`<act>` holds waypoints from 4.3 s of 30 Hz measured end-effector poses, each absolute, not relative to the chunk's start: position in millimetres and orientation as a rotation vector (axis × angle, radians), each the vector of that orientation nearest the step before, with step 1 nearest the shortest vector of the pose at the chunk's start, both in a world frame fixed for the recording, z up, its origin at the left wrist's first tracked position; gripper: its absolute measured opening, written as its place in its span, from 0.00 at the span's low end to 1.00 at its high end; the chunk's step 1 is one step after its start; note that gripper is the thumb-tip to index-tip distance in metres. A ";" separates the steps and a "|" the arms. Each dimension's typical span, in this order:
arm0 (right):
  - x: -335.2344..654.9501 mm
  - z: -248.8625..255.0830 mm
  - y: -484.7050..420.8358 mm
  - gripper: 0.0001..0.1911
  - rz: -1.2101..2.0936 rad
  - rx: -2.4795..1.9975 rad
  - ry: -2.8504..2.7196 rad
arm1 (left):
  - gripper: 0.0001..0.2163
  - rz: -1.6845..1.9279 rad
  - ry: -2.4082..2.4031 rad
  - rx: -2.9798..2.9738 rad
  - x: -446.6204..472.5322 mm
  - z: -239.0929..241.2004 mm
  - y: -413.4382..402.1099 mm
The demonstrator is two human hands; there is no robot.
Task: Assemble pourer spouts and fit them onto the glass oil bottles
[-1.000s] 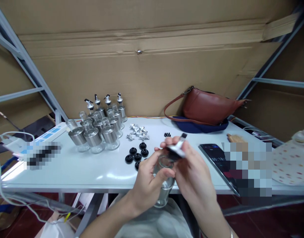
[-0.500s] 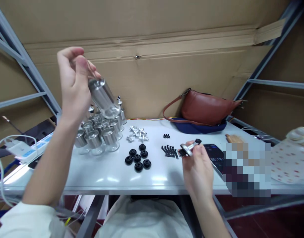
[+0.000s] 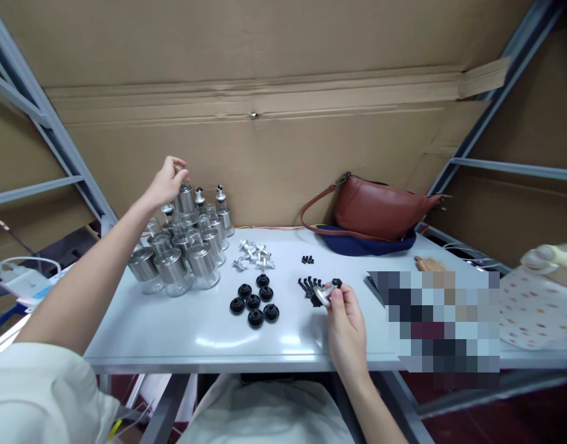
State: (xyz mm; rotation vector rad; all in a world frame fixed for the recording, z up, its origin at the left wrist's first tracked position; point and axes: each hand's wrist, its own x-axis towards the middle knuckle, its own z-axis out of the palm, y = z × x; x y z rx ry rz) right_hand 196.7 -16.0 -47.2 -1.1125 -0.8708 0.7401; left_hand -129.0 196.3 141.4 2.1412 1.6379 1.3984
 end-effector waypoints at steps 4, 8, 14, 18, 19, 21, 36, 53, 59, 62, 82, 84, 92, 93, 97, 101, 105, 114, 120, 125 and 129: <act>196.0 -46.4 -14.8 0.19 0.764 -1.117 -0.913 | 0.11 1.344 1.684 2.150 -134.0 130.7 204.1; 193.9 -44.0 -14.4 0.18 0.781 -1.110 -0.960 | 0.11 1.258 1.710 2.132 -133.0 124.6 209.1; 191.4 -38.8 -14.3 0.18 0.801 -1.132 -1.002 | 0.12 1.087 1.782 2.089 -132.6 114.6 212.3; 191.6 -39.9 -13.2 0.19 0.831 -1.120 -1.066 | 0.14 0.970 1.829 2.043 -131.8 112.2 210.3; 191.7 -40.8 -12.9 0.19 0.835 -1.116 -1.075 | 0.15 0.938 1.847 2.037 -131.3 112.1 209.5; 192.1 -42.9 -12.3 0.18 0.848 -1.113 -1.090 | 0.16 0.880 1.877 2.028 -129.9 111.8 208.1; 192.5 -47.3 -12.1 0.19 0.893 -1.125 -1.117 | 0.19 0.448 2.039 2.226 -137.2 99.6 217.8; 180.8 -44.2 -12.0 0.16 0.902 -1.096 -1.161 | 0.33 0.628 0.981 2.400 23.6 13.2 2.4; 180.4 -47.8 -15.6 0.17 0.749 -1.051 -1.330 | 0.24 0.695 0.849 2.300 22.6 -8.6 25.9; 181.8 -52.2 -17.9 0.17 0.687 -1.012 -1.443 | 0.24 0.742 0.832 2.365 16.2 -14.1 24.2; 172.0 -58.4 -25.5 0.28 0.087 -1.062 -1.886 | 0.10 0.695 0.995 2.740 17.6 -23.8 21.6; 169.6 -60.1 -26.2 0.29 0.091 -1.078 -1.878 | 0.10 0.698 0.985 2.771 18.3 -23.6 22.8; 173.2 -59.1 -25.6 0.21 0.110 -1.137 -1.726 | 0.09 0.774 0.776 2.888 13.5 -23.4 22.7; 173.9 -57.8 -25.6 0.20 0.124 -1.147 -1.689 | 0.09 0.800 0.722 2.897 12.1 -22.6 21.9; 174.6 -51.8 -25.7 0.14 0.296 -1.262 -1.485 | 0.08 1.016 0.704 2.849 6.2 -18.4 25.3; 189.9 -49.4 -21.3 0.09 0.249 -1.379 -1.311 | 0.09 1.111 0.818 2.771 2.5 -21.4 35.2; 224.0 -55.0 -13.9 0.12 -0.002 -1.475 -1.481 | 0.10 1.055 0.746 2.787 4.5 -32.0 37.6; 235.1 -73.3 -10.6 0.16 -0.046 -1.606 -1.676 | 0.09 1.000 0.550 2.813 7.5 -38.4 38.2; 235.1 -70.5 -9.5 0.17 -0.048 -1.643 -1.623 | 0.07 0.943 0.611 2.793 8.6 -34.0 38.7; 220.4 -52.2 -20.6 0.13 0.141 -1.402 -1.618 | 0.11 0.860 0.597 2.813 9.5 -30.3 36.4; 196.0 -40.1 -25.4 0.14 0.417 -1.125 -1.771 | 0.11 0.777 0.551 2.812 8.9 -32.2 35.8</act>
